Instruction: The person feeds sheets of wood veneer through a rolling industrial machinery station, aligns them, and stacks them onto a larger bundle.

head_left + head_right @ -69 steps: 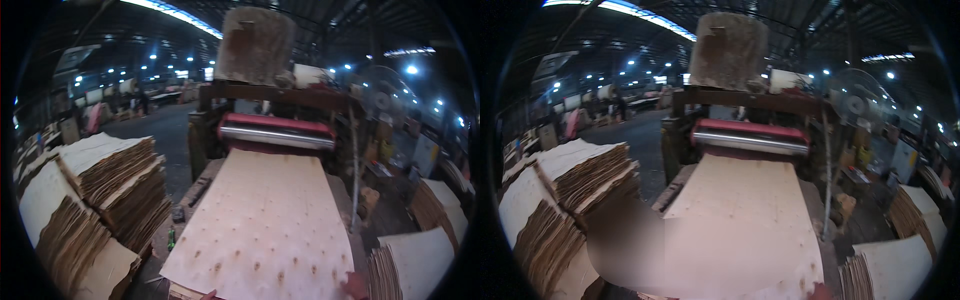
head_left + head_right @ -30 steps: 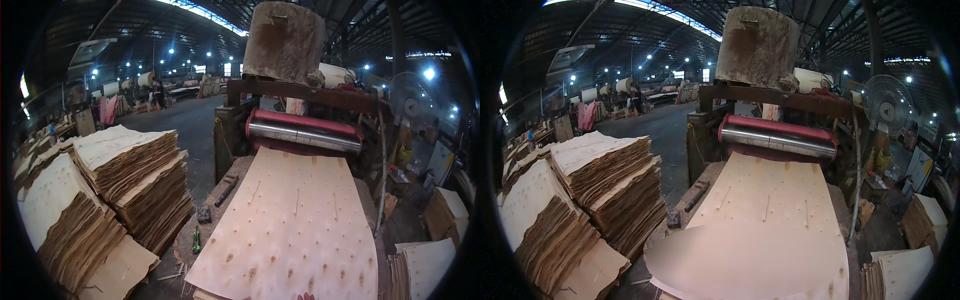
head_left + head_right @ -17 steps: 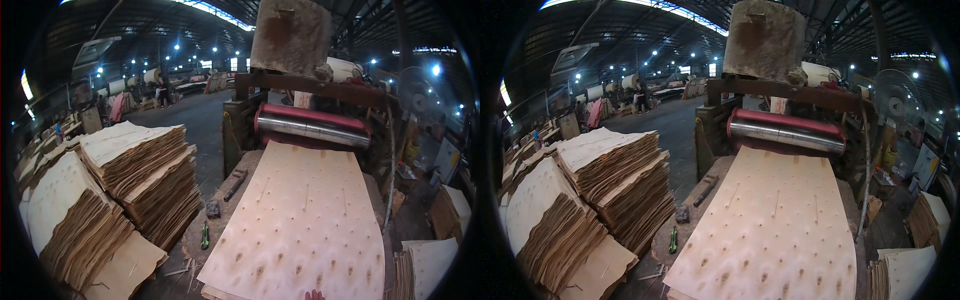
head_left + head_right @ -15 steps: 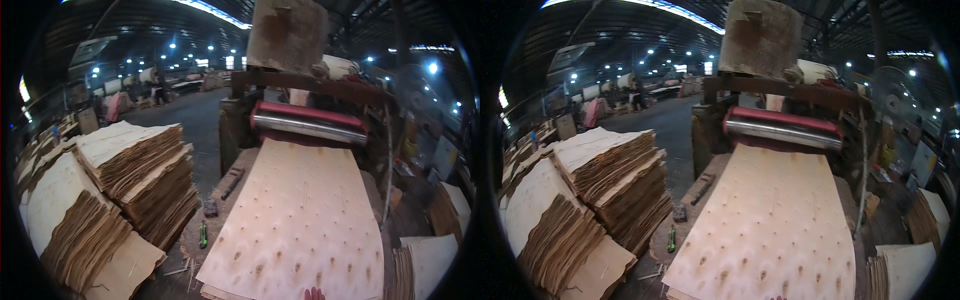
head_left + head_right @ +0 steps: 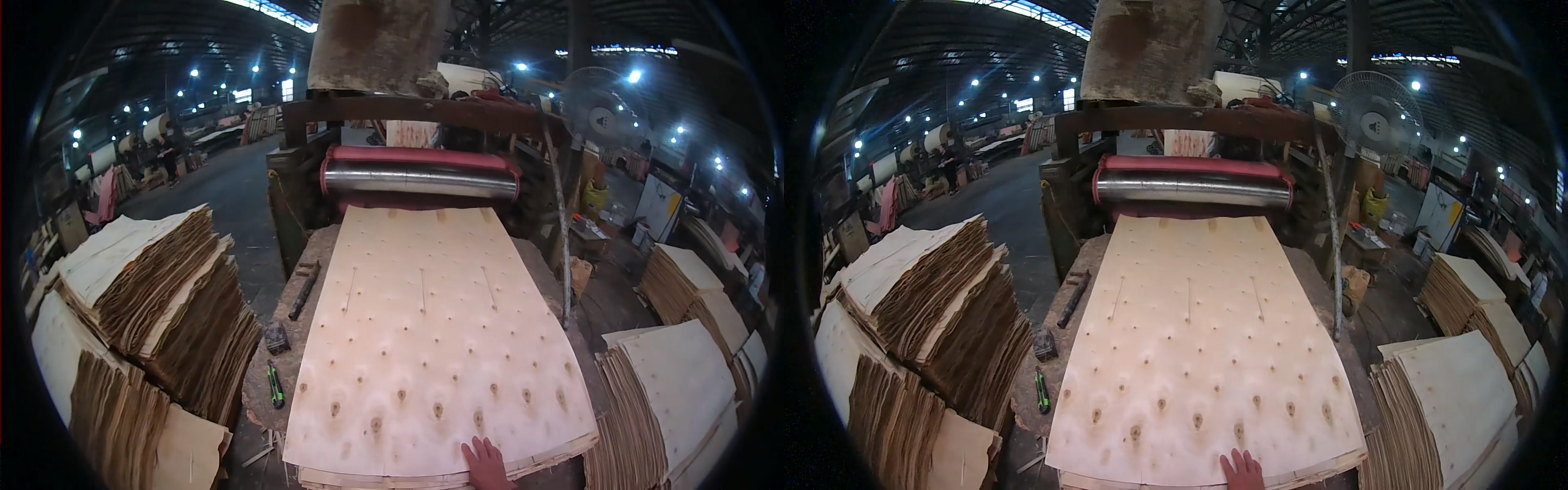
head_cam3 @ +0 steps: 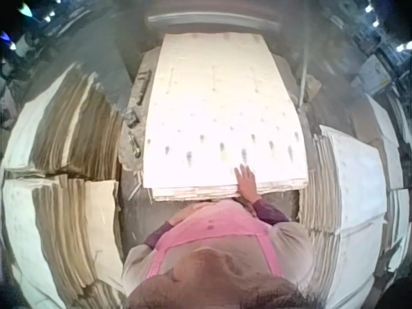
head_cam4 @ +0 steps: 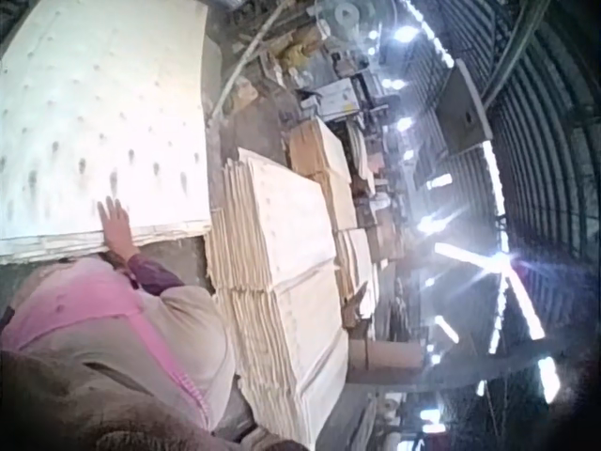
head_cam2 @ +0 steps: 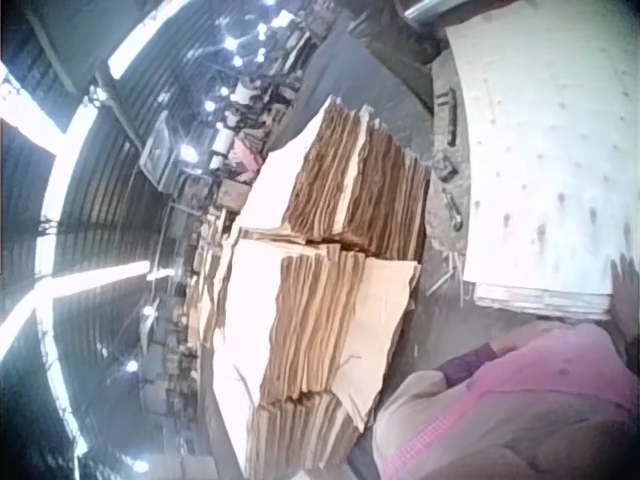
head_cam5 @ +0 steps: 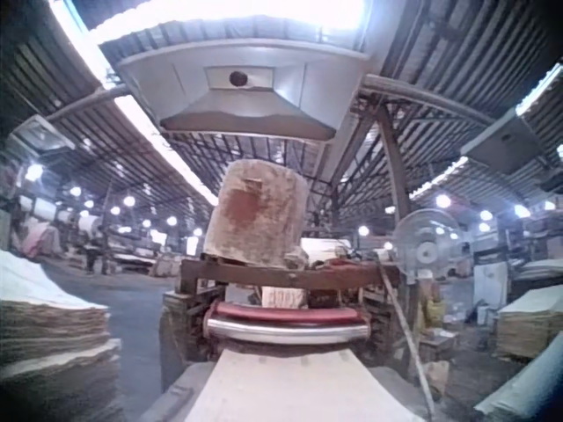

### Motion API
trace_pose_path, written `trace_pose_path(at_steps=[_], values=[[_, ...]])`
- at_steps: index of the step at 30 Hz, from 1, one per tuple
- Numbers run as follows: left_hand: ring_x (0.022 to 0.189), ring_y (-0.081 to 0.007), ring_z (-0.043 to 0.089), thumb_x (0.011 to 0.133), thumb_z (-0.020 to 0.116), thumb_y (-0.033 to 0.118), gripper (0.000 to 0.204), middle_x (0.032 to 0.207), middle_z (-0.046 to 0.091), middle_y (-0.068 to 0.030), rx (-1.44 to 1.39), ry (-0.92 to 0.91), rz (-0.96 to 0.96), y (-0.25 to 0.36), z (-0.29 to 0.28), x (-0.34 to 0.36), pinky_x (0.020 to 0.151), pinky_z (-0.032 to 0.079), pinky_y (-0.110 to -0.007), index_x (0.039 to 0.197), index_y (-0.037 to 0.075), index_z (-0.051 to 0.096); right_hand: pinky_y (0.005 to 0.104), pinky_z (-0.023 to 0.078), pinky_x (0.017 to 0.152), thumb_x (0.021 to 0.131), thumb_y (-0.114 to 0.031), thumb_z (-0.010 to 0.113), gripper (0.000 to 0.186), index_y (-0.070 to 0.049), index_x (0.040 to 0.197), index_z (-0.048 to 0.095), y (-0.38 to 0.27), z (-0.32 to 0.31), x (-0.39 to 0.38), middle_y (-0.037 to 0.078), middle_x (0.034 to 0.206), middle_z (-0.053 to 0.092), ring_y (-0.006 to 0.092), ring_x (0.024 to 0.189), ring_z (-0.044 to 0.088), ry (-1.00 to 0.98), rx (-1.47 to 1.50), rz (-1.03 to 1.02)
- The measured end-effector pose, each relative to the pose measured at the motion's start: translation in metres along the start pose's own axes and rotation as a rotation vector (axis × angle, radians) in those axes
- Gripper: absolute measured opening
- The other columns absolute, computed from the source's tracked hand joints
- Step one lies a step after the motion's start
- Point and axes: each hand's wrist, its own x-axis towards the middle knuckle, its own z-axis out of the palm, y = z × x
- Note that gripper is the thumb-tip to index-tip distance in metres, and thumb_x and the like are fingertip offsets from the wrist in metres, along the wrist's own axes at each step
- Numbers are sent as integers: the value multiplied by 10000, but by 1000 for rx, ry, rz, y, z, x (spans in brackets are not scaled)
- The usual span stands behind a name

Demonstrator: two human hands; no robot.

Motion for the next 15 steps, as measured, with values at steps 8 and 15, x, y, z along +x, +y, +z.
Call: trace_pose_path(at_steps=[8,15], values=[[783,-217,650,937,522,334,377,1006,683,-140,191,11,64,-14,6,-15,694,520,-331,1106,11,619,519,302,1034,684,-100,684,806,-40,1415,349,-5,-8,2,237,1431,330,451,1304,316,-57,6,-1],[802,-157,628,895,553,301,310,925,694,-70,331,54,36,18,16,-21,742,492,-312,914,18,679,518,287,1045,689,-87,672,798,-38,1416,347,-8,-14,3,242,1435,324,445,1309,307,-78,28,31]])
